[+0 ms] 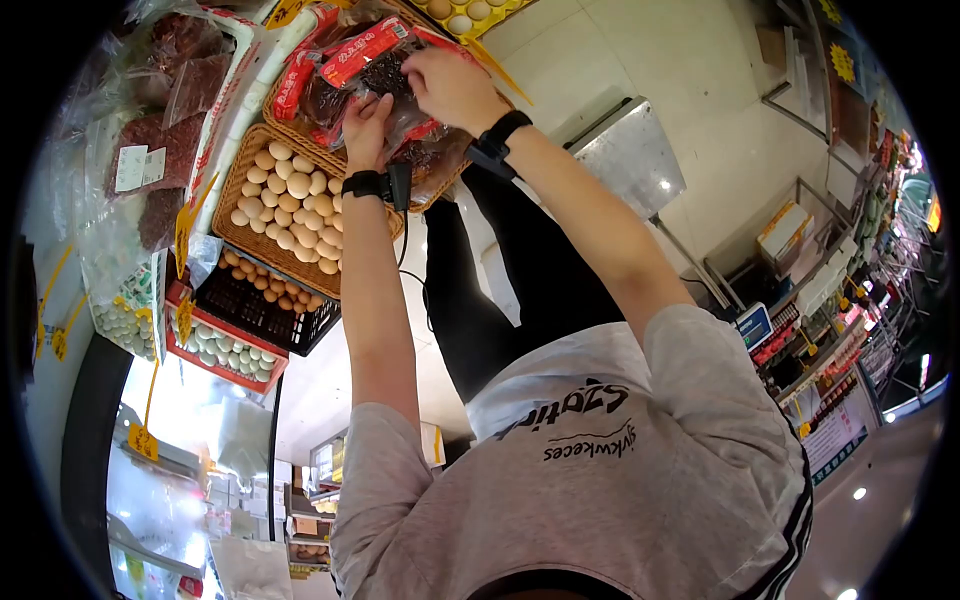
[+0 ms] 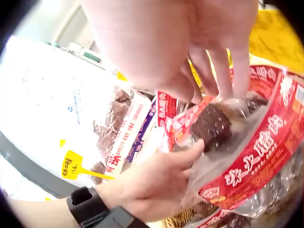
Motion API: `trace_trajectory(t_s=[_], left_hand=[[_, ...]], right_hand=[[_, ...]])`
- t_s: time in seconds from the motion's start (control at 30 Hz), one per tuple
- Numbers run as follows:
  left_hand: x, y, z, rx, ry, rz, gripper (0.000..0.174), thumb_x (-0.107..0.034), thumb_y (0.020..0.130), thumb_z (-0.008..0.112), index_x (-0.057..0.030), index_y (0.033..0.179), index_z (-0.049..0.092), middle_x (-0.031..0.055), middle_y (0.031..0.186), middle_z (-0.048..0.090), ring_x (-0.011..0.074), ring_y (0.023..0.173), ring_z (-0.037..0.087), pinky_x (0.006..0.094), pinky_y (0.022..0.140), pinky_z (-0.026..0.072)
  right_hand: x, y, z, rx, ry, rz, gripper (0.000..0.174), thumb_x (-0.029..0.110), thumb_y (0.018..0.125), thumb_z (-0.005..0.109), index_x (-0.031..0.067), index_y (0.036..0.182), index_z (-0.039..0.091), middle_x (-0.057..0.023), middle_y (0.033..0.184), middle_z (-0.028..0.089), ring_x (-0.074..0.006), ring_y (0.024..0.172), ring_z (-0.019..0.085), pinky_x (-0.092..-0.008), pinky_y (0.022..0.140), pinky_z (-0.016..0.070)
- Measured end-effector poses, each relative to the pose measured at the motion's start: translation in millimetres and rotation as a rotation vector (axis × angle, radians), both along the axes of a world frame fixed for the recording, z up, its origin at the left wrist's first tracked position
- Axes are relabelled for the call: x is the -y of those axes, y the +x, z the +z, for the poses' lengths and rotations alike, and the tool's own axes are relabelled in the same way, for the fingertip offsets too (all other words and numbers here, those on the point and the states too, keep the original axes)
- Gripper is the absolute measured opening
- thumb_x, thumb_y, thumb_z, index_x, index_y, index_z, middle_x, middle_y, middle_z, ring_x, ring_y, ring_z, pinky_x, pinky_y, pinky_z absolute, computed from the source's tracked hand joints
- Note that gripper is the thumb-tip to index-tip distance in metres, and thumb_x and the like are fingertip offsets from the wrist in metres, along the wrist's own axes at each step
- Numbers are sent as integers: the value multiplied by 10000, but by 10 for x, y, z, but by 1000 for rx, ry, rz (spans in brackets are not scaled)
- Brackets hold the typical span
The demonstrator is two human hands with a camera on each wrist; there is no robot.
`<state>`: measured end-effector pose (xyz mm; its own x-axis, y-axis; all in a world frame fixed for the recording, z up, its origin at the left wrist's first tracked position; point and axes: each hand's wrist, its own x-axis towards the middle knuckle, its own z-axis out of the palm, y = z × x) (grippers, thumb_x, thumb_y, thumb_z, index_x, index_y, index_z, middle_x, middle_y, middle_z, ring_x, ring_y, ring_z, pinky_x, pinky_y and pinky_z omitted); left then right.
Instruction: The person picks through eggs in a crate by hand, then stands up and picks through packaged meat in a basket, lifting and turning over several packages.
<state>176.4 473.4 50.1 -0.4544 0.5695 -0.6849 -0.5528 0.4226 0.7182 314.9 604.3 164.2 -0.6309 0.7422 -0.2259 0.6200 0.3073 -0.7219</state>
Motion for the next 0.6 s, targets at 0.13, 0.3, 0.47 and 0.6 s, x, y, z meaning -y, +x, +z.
trace_trajectory(t_s=[0.13,0.3,0.47,0.6], left_hand=[[-7,-4,87,-31,-42,-23,529,-97,920,821,62,1338,538,153,1210,713,199,1016,691,313,841,583],[-65,-8,143,117,11,50,550,-116,937,804,82,1370,529,154,1204,706,219,1057,677,330,879,573],[-163,-44,223,271,14,37,599,-150,957,791,102,1409,489,152,1260,671,227,1119,650,351,941,551],[-106,7,355,206,14,94,500,-97,973,753,85,1380,526,132,1208,684,217,1067,652,337,908,550]], right_hand=[[-262,-134,156,290,593,61,175,184,834,691,116,953,798,-117,1077,750,-315,1138,654,-477,999,496],[-387,-356,325,634,413,431,202,145,951,652,47,1068,786,-98,955,732,-256,898,652,-336,816,493],[-421,-275,-70,532,377,445,231,213,828,676,80,978,791,-133,1020,767,-347,1092,681,-498,964,504],[-686,-43,-276,160,-128,126,190,101,901,630,14,999,767,-131,997,781,-329,876,754,-432,787,588]])
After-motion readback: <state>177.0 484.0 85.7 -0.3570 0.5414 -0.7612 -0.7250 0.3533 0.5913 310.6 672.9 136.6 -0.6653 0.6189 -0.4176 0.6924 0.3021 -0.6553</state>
